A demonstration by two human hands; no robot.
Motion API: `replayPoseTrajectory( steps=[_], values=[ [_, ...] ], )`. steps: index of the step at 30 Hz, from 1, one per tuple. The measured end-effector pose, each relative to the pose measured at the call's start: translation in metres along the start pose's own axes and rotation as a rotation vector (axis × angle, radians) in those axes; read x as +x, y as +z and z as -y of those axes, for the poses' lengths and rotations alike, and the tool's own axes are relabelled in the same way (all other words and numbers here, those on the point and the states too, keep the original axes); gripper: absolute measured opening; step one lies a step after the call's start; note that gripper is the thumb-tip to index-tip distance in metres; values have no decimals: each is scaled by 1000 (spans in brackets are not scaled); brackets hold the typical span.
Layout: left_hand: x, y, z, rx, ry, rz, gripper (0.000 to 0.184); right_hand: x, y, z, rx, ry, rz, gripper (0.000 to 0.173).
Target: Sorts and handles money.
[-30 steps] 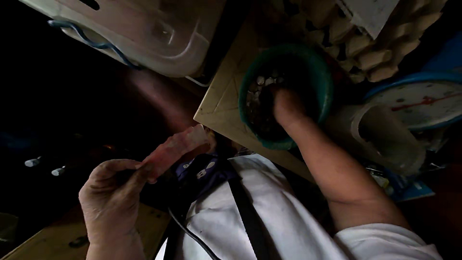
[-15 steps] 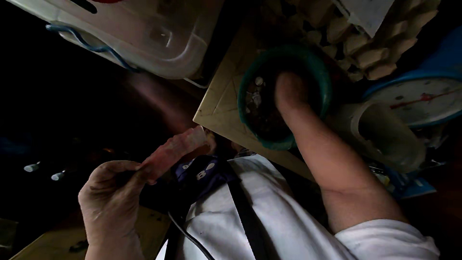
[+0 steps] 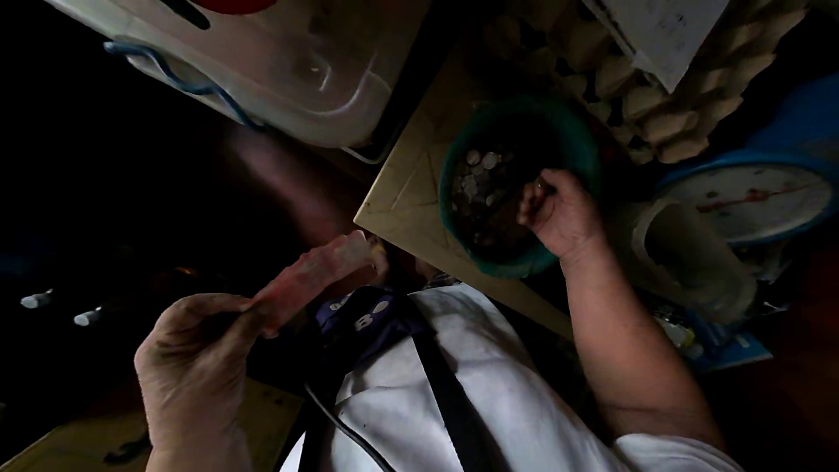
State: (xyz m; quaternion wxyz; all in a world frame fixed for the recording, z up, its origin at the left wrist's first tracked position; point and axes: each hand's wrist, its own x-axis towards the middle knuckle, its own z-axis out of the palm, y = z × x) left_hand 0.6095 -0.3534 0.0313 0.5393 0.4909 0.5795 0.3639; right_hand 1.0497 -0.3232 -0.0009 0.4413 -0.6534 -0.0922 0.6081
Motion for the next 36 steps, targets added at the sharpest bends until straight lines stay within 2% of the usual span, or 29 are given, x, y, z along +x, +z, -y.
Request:
replayPoseTrajectory(
  steps=[2, 3, 4, 6, 9, 11, 13, 15, 17, 21, 23, 25, 29, 36],
  values=[
    [3, 1, -1, -5, 15, 12, 23, 8, 5, 4, -17, -41, -19, 11],
    [4, 1, -1, -6, 19, 17, 23, 14, 10, 7, -113, -57, -50, 13],
    [4, 1, -1, -4, 22, 17, 23, 21, 18, 9, -285, -85, -99, 18],
    [4, 1, -2, 3, 23, 11, 23, 31, 33, 13, -826, -167, -193, 25],
    [3, -1, 1, 7, 19, 7, 23, 43, 50, 14, -1513, -250, -211, 27],
    [1, -2, 3, -9, 15, -1, 22, 49, 54, 9, -1714, -285, -219, 27],
    [-2, -2, 4, -13, 2, -9, 23, 51, 56, 9, -1763, -302, -216, 27],
    [-3, 0, 3, -15, -5, -18, 22, 50, 57, 11, -1736, -278, -224, 28],
    [-3, 0, 3, -14, -5, -23, 22, 52, 52, 16, -1588, -261, -258, 32],
    [-1, -7, 5, -16, -3, -14, 24, 31, 35, 23, -994, -145, -263, 27],
    [0, -12, 9, 0, -8, -5, 24, 7, 32, 25, -649, -89, -169, 22],
    [3, -12, 12, 8, -11, 8, 25, -19, 33, 29, -465, -104, -107, 15],
    [9, -3, 7, 30, -17, 47, 26, -51, 32, 33, -408, -231, -86, 9],
    [13, 7, 0, 56, -16, 59, 26, -68, 25, 31, -496, -481, -99, 8]
  ],
)
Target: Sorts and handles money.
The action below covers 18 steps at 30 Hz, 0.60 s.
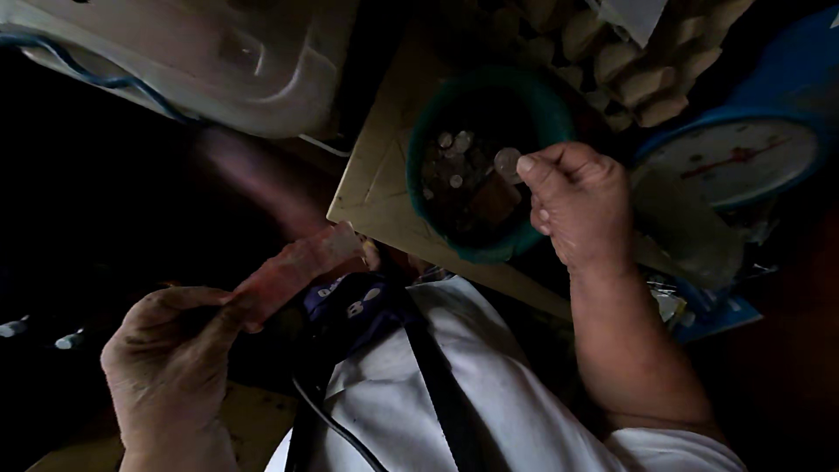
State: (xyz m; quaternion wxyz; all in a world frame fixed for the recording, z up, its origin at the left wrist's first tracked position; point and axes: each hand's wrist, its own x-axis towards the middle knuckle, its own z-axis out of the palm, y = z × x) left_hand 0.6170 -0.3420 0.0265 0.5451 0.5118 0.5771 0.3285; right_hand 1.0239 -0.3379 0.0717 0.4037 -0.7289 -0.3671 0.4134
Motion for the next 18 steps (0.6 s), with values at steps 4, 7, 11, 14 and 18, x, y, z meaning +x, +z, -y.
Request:
replayPoseTrajectory(
  steps=[4, 7, 11, 14, 18],
  values=[
    [-4, 0, 6, -26, 37, 10, 27, 1, 1, -5, -18, -1, -9, 13],
    [-7, -1, 11, -34, 52, 15, 27, 2, 4, -9, -63, 5, 2, 15],
    [-14, 0, 12, -45, 43, 1, 26, 4, 10, -13, -182, 33, -4, 17],
    [-19, -2, 14, -48, 28, -2, 25, 10, 12, -19, -306, 102, 18, 17],
    [-27, -5, 18, -31, 10, -31, 26, 15, 17, -31, -419, 174, 49, 18]
  ],
)
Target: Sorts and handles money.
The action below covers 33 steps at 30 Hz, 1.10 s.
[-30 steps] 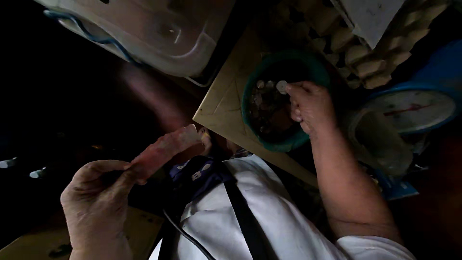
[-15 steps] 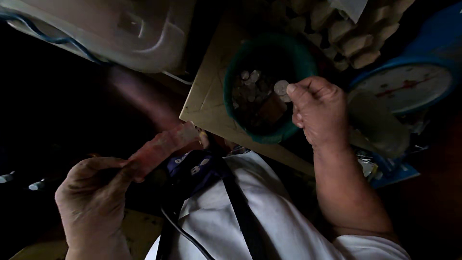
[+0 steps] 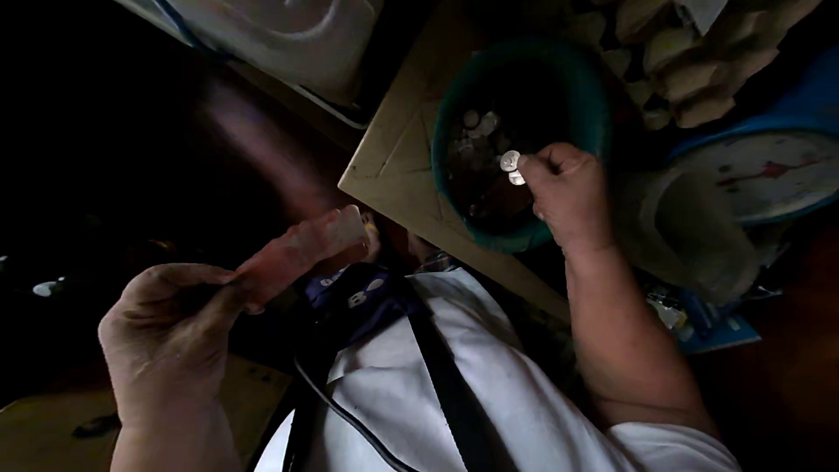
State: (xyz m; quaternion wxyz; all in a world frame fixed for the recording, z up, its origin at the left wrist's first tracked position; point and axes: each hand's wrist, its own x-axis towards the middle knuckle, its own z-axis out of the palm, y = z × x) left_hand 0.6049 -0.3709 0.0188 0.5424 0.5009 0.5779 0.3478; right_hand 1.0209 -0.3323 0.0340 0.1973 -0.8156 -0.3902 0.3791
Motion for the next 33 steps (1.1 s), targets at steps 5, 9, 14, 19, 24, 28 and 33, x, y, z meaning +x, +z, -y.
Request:
replayPoseTrajectory(
  steps=[5, 9, 14, 19, 24, 28, 33],
  values=[
    [-4, 2, -2, -4, 12, -3, 26, 4, 6, -7, -3, 4, 45, 16],
    [-6, 4, 0, -5, 30, -4, 27, 6, 4, -17, 299, -103, 167, 10],
    [-7, 3, 2, -14, 36, 0, 27, 0, 3, -30, 957, -199, 417, 16],
    [-6, 6, -4, 17, 26, -8, 28, 0, 5, -33, 1075, -352, 480, 17],
    [-3, 9, -6, 20, 31, 8, 27, -1, -1, -31, 1136, -340, 505, 36],
    [-2, 11, -7, 45, 22, 6, 25, 0, -9, -30, 1165, -113, 402, 50],
    [-2, 14, -8, 37, 28, -2, 25, 8, -9, -24, 909, 247, 241, 26]
  ],
)
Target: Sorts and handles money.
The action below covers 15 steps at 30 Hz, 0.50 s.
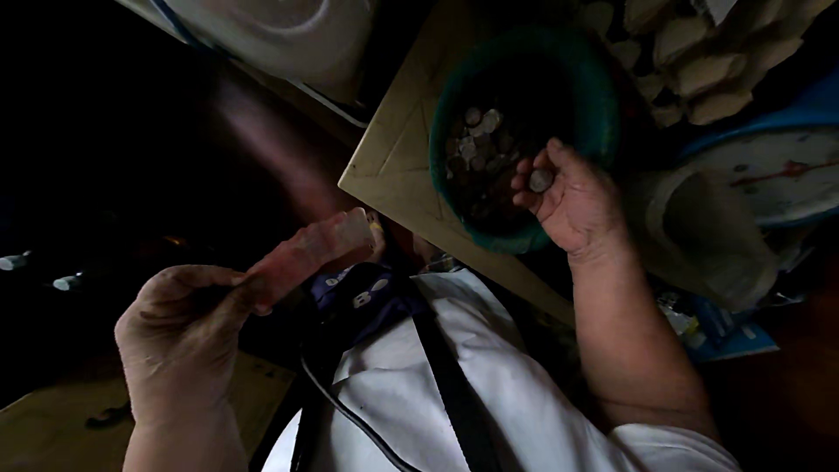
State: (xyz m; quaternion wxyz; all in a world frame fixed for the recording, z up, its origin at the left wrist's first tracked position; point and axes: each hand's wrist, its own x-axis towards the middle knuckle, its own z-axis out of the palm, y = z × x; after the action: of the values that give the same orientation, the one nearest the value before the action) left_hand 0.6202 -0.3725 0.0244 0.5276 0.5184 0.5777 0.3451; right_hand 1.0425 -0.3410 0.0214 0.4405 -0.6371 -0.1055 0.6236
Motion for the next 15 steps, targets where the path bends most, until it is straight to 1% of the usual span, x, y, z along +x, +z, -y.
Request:
replayPoseTrajectory(
  steps=[2, 3, 5, 6, 7, 8, 9, 11, 13, 15],
  values=[
    [-1, -1, 2, -1, -3, 0, 26, 4, 2, 1, -199, 11, -44, 25],
    [-1, -2, 2, -5, -4, -2, 26, 6, 3, 1, -373, -36, -74, 25],
    [-2, -2, 3, -1, -14, -9, 25, 7, 8, 2, -958, -186, -162, 31],
    [-3, -3, 5, 4, -18, -14, 24, 7, 12, 3, -1260, -233, -194, 33],
    [-3, -3, 7, 3, -20, -20, 24, 9, 14, 2, -1490, -259, -204, 33],
    [-4, -4, 9, -1, -21, -25, 24, 10, 15, -1, -1647, -238, -196, 32],
    [-5, -4, 9, -7, -31, -33, 24, 12, 17, -2, -1738, -186, -184, 30],
    [-5, -4, 12, -16, -45, -44, 25, 15, 21, -3, -1802, -113, -170, 27],
    [-6, -4, 11, -12, -63, -47, 25, 20, 24, 0, -1791, -97, -167, 27],
    [-6, -2, 9, -13, -70, -43, 24, 28, 24, 1, -1771, -129, -173, 27]
  ],
)
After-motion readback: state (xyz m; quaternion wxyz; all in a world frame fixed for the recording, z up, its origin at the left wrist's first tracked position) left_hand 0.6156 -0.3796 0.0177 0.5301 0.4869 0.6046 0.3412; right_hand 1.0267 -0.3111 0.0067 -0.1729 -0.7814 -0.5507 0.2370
